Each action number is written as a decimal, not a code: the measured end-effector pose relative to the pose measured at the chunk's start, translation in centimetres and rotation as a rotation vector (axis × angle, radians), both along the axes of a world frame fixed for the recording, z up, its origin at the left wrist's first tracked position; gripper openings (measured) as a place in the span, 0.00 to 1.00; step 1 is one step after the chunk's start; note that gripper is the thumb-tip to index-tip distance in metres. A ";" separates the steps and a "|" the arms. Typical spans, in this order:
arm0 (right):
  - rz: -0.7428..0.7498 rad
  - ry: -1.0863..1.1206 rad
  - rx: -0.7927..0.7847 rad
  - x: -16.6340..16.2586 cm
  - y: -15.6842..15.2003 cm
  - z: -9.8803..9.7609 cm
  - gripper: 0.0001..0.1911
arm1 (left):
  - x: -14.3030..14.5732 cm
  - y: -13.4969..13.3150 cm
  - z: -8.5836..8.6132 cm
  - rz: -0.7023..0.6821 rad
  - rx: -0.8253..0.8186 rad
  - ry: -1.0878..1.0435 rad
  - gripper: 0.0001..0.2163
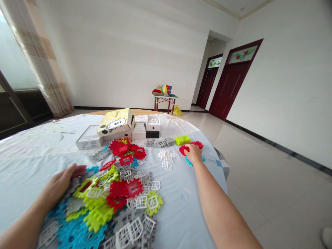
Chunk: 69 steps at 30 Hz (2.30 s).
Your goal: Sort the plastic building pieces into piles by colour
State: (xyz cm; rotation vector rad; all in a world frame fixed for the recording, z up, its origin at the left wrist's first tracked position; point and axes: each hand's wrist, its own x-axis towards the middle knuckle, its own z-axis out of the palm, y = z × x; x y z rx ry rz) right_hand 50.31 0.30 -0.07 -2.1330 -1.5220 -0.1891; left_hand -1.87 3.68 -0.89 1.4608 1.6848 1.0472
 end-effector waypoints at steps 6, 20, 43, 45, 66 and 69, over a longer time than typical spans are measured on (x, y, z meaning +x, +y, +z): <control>-0.011 -0.006 -0.039 -0.2 0.0 -0.2 0.14 | 0.1 -0.1 0.1 0.005 -0.007 -0.012 0.24; 0.645 0.152 0.120 -9.6 -2.1 2.5 0.11 | 0.3 -0.2 -0.1 -0.021 -0.021 -0.033 0.27; 0.814 0.468 0.037 -14.6 -3.8 3.1 0.09 | 1.0 -0.9 0.7 -0.016 -0.018 -0.083 0.27; 0.732 0.333 0.180 -13.7 -3.1 2.8 0.05 | 0.9 -0.8 0.6 -0.018 -0.021 -0.080 0.27; 0.755 -0.009 -0.214 -11.2 -3.1 1.9 0.25 | 0.5 -0.3 0.2 0.013 -0.036 -0.077 0.25; 0.747 -0.012 -0.234 -11.6 -3.0 1.5 0.24 | 0.4 -0.2 0.2 0.020 -0.041 -0.070 0.24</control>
